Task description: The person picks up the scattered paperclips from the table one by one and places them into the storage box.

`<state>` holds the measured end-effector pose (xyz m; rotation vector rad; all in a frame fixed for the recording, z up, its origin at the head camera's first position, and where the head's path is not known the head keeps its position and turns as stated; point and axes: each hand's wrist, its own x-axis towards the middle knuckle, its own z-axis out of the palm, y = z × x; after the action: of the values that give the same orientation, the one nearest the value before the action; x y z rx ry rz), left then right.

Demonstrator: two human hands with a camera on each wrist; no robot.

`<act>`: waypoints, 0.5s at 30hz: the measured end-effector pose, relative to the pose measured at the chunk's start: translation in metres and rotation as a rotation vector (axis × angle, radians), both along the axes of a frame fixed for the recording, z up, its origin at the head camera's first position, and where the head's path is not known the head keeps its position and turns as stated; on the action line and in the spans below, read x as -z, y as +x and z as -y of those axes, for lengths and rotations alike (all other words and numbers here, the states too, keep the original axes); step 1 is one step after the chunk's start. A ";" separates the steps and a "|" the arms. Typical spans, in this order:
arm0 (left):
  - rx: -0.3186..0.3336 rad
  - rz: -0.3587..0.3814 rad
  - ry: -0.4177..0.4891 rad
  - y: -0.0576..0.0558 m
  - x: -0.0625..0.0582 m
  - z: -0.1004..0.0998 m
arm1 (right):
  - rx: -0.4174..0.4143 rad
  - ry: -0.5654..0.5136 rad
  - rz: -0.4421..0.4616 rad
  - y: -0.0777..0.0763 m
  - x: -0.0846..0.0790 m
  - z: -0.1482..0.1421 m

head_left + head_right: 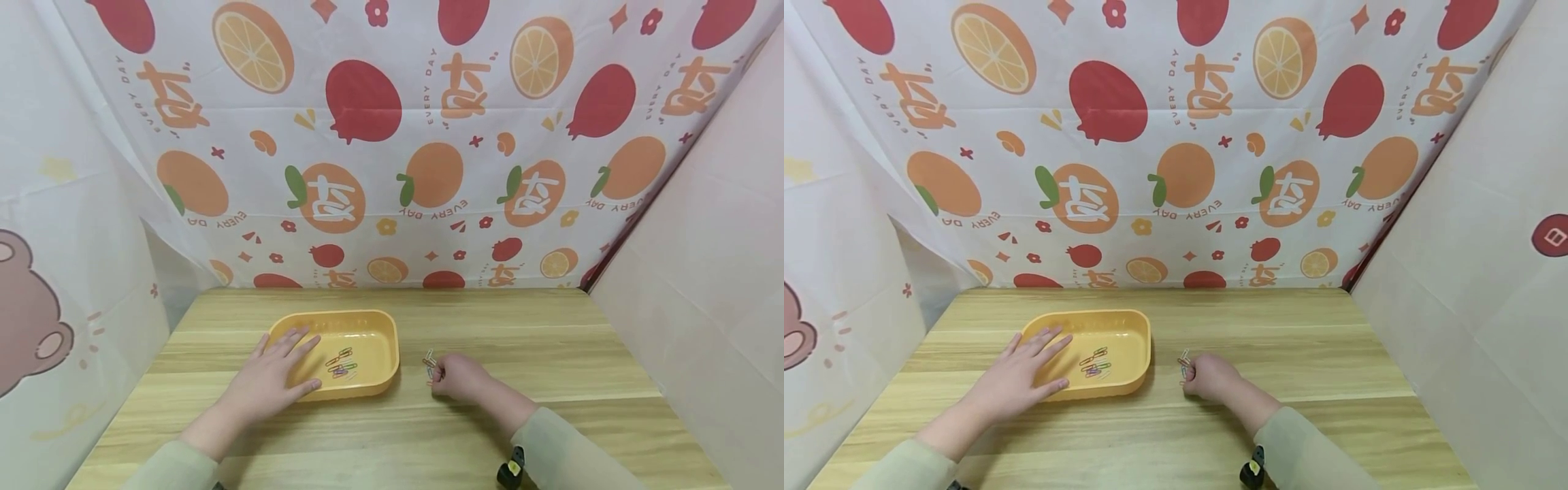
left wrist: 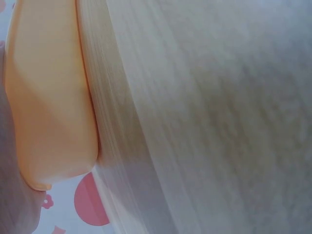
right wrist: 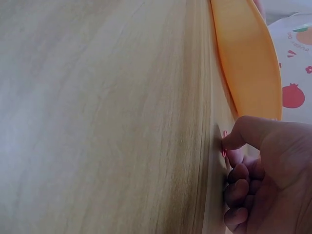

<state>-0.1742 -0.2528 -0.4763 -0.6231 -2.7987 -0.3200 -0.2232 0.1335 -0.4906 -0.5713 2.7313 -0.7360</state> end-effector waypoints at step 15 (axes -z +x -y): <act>-0.003 -0.001 -0.001 0.000 0.000 -0.001 | -0.056 -0.010 -0.065 0.000 0.005 -0.007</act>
<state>-0.1746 -0.2521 -0.4763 -0.6187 -2.7989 -0.3179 -0.2232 0.1405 -0.4956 -0.6824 2.7603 -0.7304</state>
